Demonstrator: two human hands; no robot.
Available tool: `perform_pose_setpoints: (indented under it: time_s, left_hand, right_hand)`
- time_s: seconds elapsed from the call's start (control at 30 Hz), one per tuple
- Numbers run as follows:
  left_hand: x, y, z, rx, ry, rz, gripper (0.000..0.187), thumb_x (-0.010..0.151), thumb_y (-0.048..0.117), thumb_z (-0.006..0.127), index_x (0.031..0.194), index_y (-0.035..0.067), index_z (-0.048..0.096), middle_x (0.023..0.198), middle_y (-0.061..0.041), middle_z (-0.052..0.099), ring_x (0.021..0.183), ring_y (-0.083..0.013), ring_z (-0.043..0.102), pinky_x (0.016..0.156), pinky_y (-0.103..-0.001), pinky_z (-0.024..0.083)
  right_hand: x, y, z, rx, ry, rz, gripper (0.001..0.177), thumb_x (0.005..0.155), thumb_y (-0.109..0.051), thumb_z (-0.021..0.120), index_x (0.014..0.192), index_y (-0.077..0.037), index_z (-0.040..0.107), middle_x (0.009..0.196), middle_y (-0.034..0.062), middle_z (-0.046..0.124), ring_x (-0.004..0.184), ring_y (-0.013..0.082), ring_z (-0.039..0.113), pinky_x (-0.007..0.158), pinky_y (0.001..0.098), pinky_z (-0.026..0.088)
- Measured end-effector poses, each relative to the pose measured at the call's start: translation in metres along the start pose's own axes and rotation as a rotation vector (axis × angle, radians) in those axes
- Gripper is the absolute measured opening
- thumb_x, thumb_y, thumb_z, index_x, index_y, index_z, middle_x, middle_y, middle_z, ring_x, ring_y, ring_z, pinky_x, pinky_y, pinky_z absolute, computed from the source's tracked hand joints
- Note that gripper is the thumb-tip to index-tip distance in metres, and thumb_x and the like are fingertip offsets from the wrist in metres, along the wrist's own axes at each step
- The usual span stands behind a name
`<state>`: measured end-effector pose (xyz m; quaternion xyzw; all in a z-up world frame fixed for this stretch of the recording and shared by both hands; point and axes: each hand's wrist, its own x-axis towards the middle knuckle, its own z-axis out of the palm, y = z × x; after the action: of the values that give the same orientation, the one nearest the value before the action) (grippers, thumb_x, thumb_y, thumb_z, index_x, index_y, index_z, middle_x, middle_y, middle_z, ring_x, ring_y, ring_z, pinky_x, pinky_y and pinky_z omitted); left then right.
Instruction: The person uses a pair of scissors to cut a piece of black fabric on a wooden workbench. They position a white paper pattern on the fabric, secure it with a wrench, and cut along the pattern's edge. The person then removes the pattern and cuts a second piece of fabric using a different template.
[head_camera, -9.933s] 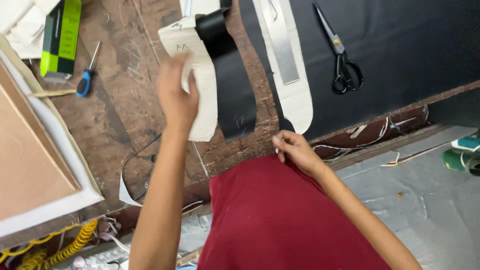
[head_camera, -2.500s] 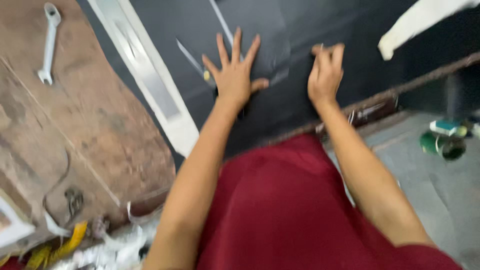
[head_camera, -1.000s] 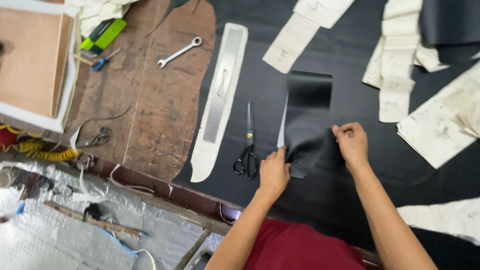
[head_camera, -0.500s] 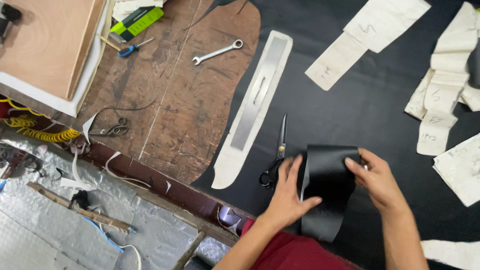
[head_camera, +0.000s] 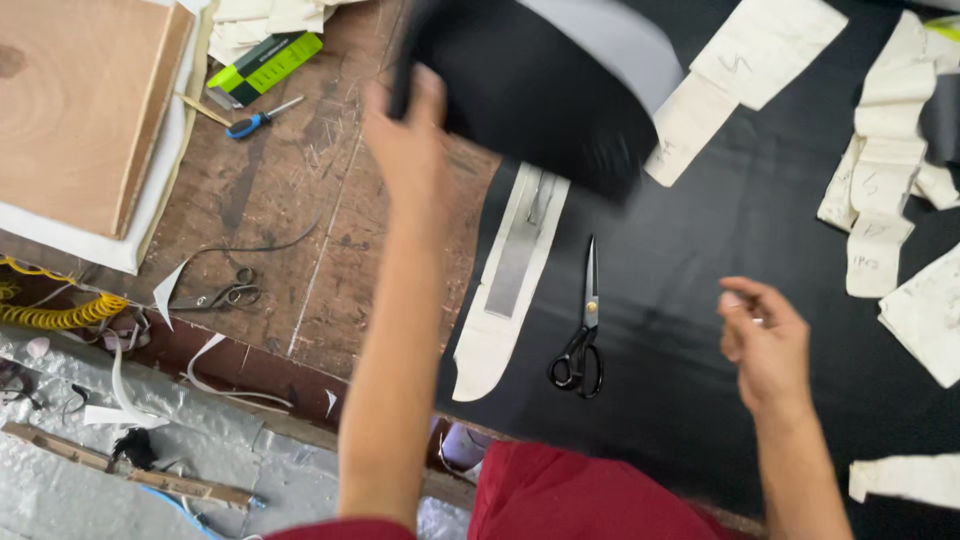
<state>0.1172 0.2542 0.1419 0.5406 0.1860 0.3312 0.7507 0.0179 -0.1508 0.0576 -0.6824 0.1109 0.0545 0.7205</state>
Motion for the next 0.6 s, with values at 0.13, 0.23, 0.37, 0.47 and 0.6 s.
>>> perform_pose_setpoints:
  time_s: [0.13, 0.23, 0.37, 0.47, 0.6]
  left_hand:
    - [0.141, -0.058, -0.046, -0.265, 0.086, -0.075, 0.064, 0.092, 0.014, 0.07, 0.143, 0.012, 0.032, 0.106, -0.003, 0.064, 0.088, -0.0197, 0.07, 0.069, -0.037, 0.06]
    - [0.164, -0.14, -0.095, 0.041, 0.124, -0.262, 0.079, 0.09, -0.001, 0.073, 0.153, 0.013, 0.028, 0.101, -0.017, 0.066, 0.085, -0.029, 0.057, 0.071, -0.044, 0.038]
    - [0.071, -0.203, -0.149, 0.608, -0.106, 0.22, 0.041, 0.092, 0.0, 0.067, 0.132, 0.006, 0.064, 0.115, -0.014, 0.075, 0.102, -0.0217, 0.072, 0.087, -0.033, 0.058]
    - [-0.034, -0.183, -0.182, 0.68, -0.162, 0.108, 0.026, 0.098, 0.003, 0.064, 0.124, 0.006, 0.069, 0.11, -0.011, 0.075, 0.095, -0.0191, 0.07, 0.084, -0.03, 0.056]
    - [-0.092, -0.121, -0.219, 0.951, -0.248, 0.154, 0.023, 0.096, 0.004, 0.069, 0.118, 0.008, 0.072, 0.101, -0.011, 0.07, 0.09, -0.025, 0.066, 0.082, -0.036, 0.054]
  right_hand:
    - [-0.007, 0.08, 0.011, -0.312, 0.024, 0.065, 0.02, 0.097, -0.011, 0.069, 0.117, -0.005, 0.072, 0.073, 0.0017, 0.053, 0.06, 0.0119, 0.045, 0.055, 0.0301, 0.037]
    - [-0.026, 0.112, 0.01, -0.725, 0.081, -0.115, 0.024, 0.095, -0.014, 0.072, 0.118, -0.007, 0.073, 0.082, 0.0048, 0.063, 0.077, 0.0196, 0.06, 0.075, 0.0358, 0.05]
    - [-0.042, 0.127, 0.005, -1.058, 0.266, -0.295, 0.025, 0.103, -0.016, 0.068, 0.128, -0.009, 0.07, 0.1, 0.0109, 0.066, 0.086, 0.0307, 0.065, 0.081, 0.0448, 0.053]
    - [-0.053, 0.142, -0.006, -1.298, 0.288, -0.431, 0.027, 0.108, -0.016, 0.069, 0.134, -0.011, 0.073, 0.101, 0.0127, 0.059, 0.084, 0.0332, 0.064, 0.073, 0.0459, 0.052]
    - [-0.054, 0.159, -0.016, -1.331, 0.318, -0.538, 0.027, 0.109, -0.013, 0.068, 0.135, -0.012, 0.073, 0.1, 0.0094, 0.055, 0.076, 0.0264, 0.063, 0.066, 0.0399, 0.054]
